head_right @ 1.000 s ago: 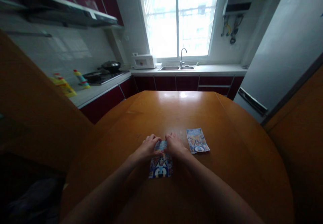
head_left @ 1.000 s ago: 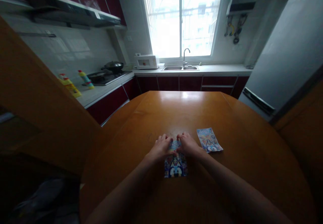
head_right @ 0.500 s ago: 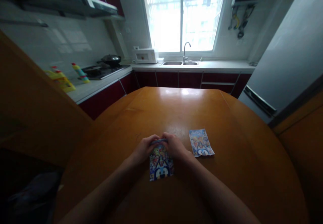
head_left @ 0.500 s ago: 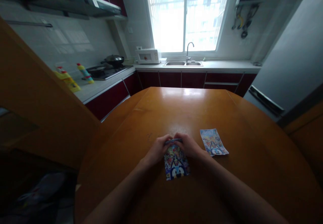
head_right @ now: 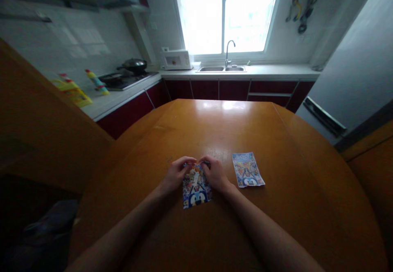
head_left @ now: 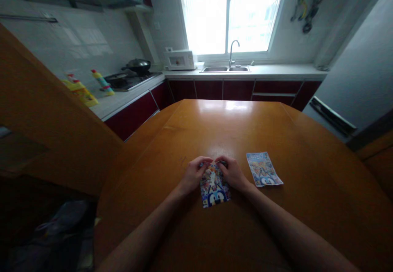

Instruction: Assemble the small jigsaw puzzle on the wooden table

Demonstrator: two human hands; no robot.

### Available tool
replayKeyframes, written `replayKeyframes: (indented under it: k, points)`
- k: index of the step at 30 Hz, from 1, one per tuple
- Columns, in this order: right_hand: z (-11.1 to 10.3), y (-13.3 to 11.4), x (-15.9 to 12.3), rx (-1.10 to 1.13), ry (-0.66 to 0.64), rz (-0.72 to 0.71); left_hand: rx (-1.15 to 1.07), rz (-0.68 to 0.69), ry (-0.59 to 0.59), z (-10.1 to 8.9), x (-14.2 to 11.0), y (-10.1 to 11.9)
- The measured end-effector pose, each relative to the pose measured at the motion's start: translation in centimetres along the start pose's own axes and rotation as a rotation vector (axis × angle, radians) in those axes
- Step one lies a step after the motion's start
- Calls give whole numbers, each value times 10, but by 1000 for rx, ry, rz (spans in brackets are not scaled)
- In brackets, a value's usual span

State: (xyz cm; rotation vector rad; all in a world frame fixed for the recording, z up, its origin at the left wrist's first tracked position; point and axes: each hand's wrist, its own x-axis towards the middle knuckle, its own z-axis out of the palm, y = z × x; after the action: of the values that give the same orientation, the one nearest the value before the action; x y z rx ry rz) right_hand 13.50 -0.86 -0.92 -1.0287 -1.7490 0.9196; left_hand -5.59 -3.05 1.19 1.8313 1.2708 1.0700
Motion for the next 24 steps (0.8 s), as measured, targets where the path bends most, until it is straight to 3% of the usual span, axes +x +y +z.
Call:
replayKeyframes:
  k: [7,10,13,18,21,24]
  points:
    - [3,1,-2,7,73,33,47,-18,-19,1,-1,-7]
    - [3,4,-2,4,76,-23,164,80,-73,-7,-1,-1]
    - [0,4,-3,-10,28,-95,360,167,-189,-15,-3,9]
    - [-11,-13,-10,-283,-44,-155,559,129,-308,-21,-9,13]
    - [-15,-26,-20,-472,-152,-154,537,132,-290,-21,-6,5]
    - [-15,-35,-27,-587,-277,-149,539,124,-192,-23,-3,1]
